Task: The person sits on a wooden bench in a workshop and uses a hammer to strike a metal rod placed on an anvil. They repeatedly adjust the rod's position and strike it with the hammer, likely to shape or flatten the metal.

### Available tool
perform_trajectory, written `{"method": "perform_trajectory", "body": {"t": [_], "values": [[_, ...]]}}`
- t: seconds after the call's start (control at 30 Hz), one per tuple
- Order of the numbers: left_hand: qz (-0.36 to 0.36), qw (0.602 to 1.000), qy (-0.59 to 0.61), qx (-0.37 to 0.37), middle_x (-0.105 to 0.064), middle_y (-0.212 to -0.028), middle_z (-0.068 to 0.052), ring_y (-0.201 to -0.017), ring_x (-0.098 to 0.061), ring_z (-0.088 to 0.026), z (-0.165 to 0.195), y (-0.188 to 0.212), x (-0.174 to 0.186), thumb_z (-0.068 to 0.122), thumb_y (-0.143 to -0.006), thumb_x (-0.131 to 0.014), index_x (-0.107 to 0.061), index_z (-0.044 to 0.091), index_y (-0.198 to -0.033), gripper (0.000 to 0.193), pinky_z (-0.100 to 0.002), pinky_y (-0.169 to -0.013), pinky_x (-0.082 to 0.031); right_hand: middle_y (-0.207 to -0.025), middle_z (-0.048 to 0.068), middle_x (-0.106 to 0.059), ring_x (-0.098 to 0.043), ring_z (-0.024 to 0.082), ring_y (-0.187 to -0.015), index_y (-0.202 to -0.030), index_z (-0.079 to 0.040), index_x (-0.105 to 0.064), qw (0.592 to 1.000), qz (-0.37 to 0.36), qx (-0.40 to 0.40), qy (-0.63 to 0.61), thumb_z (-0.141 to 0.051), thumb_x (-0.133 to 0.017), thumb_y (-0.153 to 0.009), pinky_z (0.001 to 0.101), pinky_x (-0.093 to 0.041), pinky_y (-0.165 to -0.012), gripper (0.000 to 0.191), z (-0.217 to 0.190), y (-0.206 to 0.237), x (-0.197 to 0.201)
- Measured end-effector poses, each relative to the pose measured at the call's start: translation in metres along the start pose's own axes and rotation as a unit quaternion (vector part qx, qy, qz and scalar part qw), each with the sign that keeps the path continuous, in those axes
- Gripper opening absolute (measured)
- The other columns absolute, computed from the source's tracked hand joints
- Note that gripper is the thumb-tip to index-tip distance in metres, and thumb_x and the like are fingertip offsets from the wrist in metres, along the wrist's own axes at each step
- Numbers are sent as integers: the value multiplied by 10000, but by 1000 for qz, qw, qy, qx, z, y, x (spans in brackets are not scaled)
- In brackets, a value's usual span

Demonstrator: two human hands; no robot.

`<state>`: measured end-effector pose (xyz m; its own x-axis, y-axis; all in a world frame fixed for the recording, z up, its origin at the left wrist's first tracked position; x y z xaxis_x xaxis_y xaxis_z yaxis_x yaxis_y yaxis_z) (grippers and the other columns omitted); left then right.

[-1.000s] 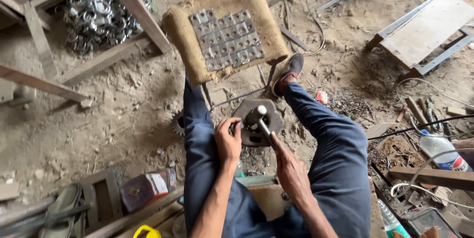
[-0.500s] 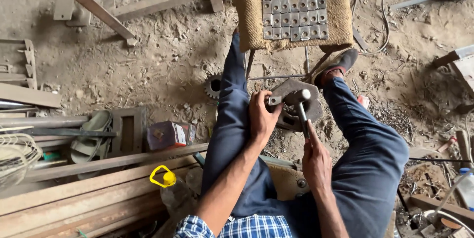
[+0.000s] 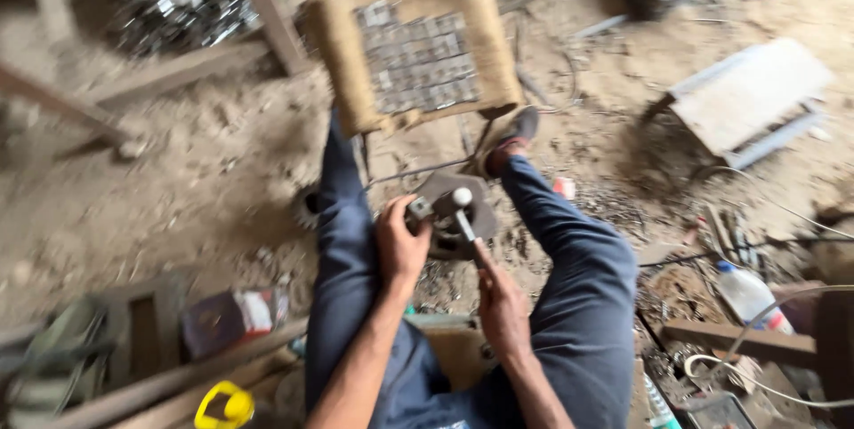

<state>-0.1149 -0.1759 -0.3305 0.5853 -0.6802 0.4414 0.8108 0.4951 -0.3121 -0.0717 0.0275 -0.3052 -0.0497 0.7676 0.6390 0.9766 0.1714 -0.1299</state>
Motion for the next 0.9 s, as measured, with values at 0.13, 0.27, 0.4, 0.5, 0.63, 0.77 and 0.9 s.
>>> {"method": "perform_trajectory", "body": {"t": [0.13,0.27,0.4,0.5,0.63,0.77,0.9], "values": [[-38,999,-35,3,-693,-1144,-146,-1115,-621,-367,16,-2,-11,78,-750,-819,-696,61,-1148,417,-442,-1007,-461,-859,168,-671,-603,249,-633,-1518,-271,-497,998,-34,-61,4,-103,-552,-1006,433,-511,-617,542,7,5,20],[-23,998,-50,-4,-698,-1126,-140,-1101,-614,-367,22,-5,-31,74,-739,-825,-708,73,-1146,423,-449,-1011,-442,-860,121,-679,-601,215,-615,-1525,-299,-480,996,-43,-75,1,-113,-541,-1010,413,-513,-583,551,17,-2,32],[-12,1000,-16,4,-694,-1144,-137,-1105,-620,-348,18,-9,-48,87,-758,-830,-689,69,-1191,456,-454,-1011,-440,-804,122,-654,-586,192,-621,-1542,-297,-474,997,-41,-54,22,-117,-553,-1011,404,-500,-583,566,32,-13,37],[-35,999,-5,33,-708,-1118,-114,-1062,-659,-302,9,-14,-61,123,-790,-826,-678,90,-1198,436,-424,-996,-477,-818,101,-662,-581,222,-636,-1526,-298,-475,992,-66,-96,42,-122,-551,-1017,399,-509,-584,544,50,-17,29],[-5,999,32,-23,-697,-1149,-164,-1132,-623,-342,-9,-5,-69,54,-768,-788,-675,56,-1219,465,-442,-1006,-471,-962,188,-650,-643,286,-840,-1484,-193,-578,997,35,13,-65,-27,-537,-986,386,-533,-766,526,57,-13,21],[12,991,133,24,-694,-1204,-171,-1161,-648,-325,-58,-6,-71,101,-892,-628,-658,41,-1263,377,-422,-1039,-494,-954,181,-623,-616,276,-853,-1505,-146,-563,998,40,39,-35,-94,-502,-1074,398,-530,-784,438,59,-16,-4],[-2,987,161,21,-703,-1252,-162,-1162,-667,-311,-94,-17,-62,156,-956,-492,-665,50,-1250,357,-413,-1069,-508,-904,182,-612,-540,237,-749,-1549,-129,-522,998,37,-16,-53,-179,-515,-1113,420,-479,-660,440,48,-26,-29]]}}
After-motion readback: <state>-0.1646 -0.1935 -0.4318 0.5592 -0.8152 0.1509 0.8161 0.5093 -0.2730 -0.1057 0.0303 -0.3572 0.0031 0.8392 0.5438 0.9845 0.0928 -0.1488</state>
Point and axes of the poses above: each hand's wrist, its own y-axis away from the middle knuckle, its own x-axis out of the back of the hand, z = x × y, the point moved 4 cm from there along -y, towards the middle knuckle
